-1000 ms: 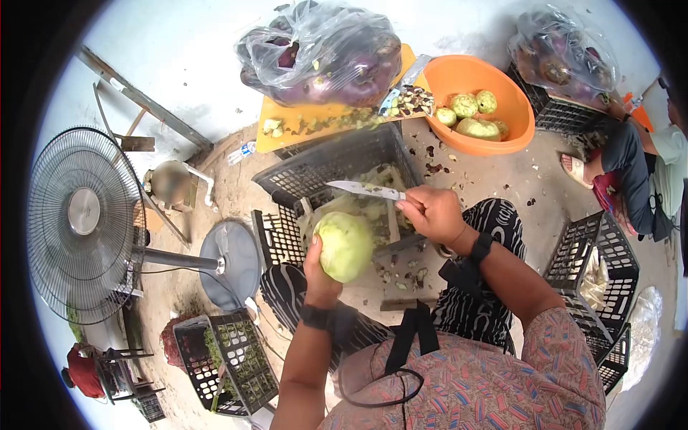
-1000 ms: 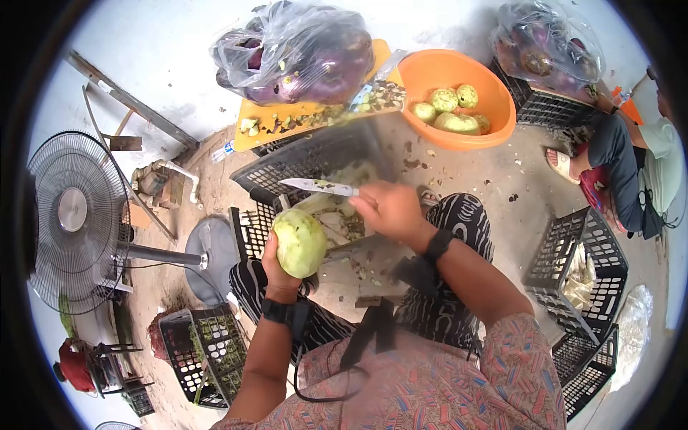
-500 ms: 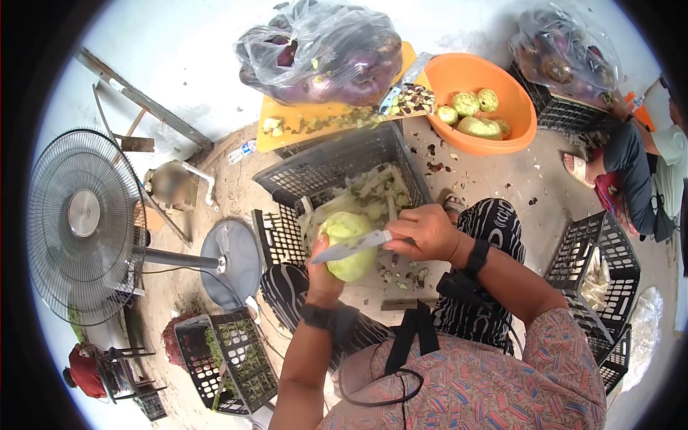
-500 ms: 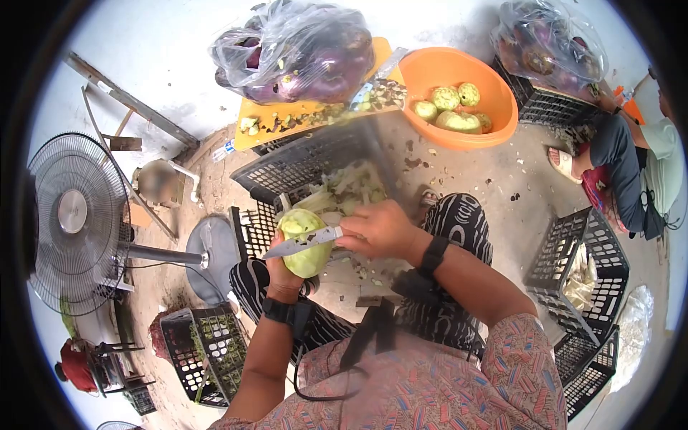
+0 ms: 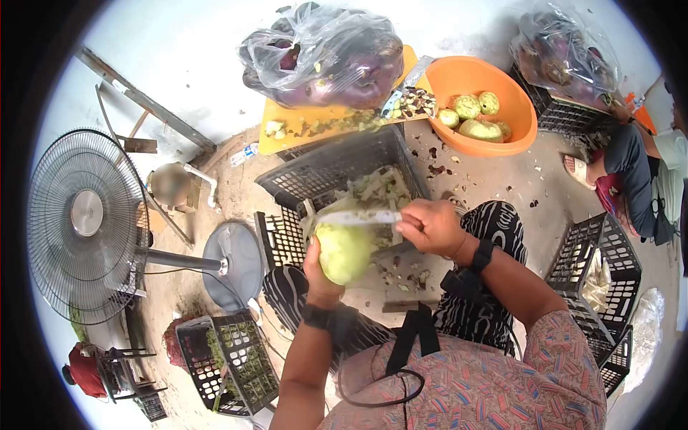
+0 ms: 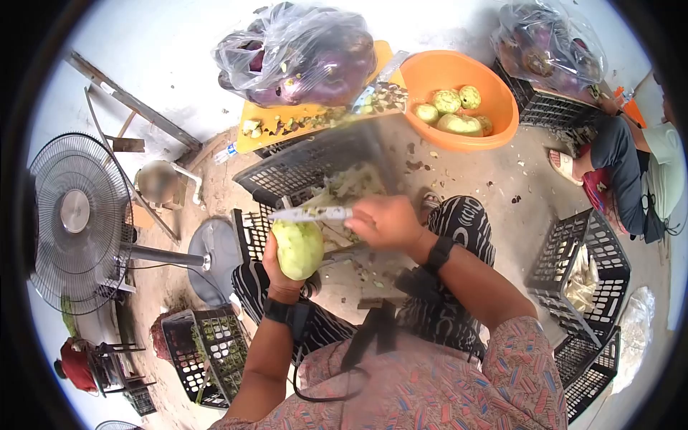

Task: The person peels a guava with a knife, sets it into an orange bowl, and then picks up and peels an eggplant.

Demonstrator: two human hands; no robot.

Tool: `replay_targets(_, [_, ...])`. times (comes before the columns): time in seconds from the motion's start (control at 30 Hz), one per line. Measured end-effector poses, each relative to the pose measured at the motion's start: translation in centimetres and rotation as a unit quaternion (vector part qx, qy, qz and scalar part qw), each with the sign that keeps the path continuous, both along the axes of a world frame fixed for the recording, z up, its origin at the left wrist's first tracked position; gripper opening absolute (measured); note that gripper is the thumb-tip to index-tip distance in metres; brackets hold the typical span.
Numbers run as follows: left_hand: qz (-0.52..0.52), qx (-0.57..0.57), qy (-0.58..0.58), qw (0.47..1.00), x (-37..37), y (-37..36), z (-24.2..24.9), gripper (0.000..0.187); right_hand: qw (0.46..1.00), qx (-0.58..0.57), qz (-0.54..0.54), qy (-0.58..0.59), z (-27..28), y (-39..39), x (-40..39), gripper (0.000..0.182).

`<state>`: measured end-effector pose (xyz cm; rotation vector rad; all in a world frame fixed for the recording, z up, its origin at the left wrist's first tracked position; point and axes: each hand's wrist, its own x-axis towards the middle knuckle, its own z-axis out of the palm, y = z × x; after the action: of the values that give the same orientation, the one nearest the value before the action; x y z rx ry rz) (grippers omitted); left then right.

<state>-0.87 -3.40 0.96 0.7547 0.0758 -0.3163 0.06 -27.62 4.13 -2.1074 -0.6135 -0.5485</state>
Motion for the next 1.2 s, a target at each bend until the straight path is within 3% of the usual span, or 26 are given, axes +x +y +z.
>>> replay_targets(0.13, [0.001, -0.017, 0.020, 1.000, -0.15, -0.08, 0.17, 0.052, 0.994, -0.044, 0.086, -0.049, -0.56, 0.22, -0.06, 0.021])
replay_targets(0.33, [0.006, -0.025, 0.028, 0.999, -0.07, -0.14, 0.02, 0.057, 0.987, -0.059, 0.111, -0.099, -0.31, 0.44, -0.24, 0.025])
replay_targets(0.57, [0.000, -0.027, 0.045, 0.999, 0.14, -0.03, -0.67, 0.053, 0.991, -0.054, 0.086, -0.091, -0.60, 0.26, 0.09, 0.024])
replay_targets(0.63, [-0.008, -0.026, 0.005, 1.000, -0.02, -0.14, -0.63, 0.054, 0.993, -0.057, 0.076, -0.075, -0.50, 0.13, 0.20, 0.024])
replay_targets(1.2, [0.009, -0.042, 0.035, 0.998, -0.18, 0.33, -0.64, 0.056, 0.989, -0.061, 0.114, -0.071, -0.72, 0.21, -0.12, 0.026])
